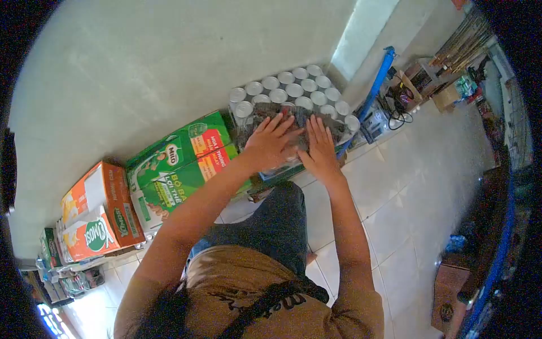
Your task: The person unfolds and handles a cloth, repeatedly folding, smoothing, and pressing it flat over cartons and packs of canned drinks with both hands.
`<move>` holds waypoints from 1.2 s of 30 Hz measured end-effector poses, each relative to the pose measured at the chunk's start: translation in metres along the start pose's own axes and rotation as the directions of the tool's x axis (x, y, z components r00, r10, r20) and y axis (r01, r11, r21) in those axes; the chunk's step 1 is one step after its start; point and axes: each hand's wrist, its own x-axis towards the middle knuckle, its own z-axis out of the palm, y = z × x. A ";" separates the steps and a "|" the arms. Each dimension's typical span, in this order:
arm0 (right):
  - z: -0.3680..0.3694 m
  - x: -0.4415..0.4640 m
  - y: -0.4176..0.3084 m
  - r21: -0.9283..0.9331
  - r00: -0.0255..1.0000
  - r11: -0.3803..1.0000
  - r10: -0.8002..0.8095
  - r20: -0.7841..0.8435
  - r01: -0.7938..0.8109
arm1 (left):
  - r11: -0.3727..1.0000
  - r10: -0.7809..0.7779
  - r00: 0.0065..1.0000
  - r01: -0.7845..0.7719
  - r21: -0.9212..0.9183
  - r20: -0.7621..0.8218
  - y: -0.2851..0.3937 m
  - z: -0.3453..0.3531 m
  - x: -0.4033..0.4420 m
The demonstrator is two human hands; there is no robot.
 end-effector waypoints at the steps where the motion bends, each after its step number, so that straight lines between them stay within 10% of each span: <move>1: 0.000 0.009 0.006 -0.011 1.000 1.000 0.003 -0.022 -0.003 | 1.000 -0.021 1.000 0.020 0.014 0.005 -0.004 0.001 0.008; 36: 0.045 0.172 0.091 -0.252 0.952 0.928 0.225 -0.208 -0.274 | 0.971 -0.240 0.970 0.240 -0.009 -0.021 -0.084 0.024 0.160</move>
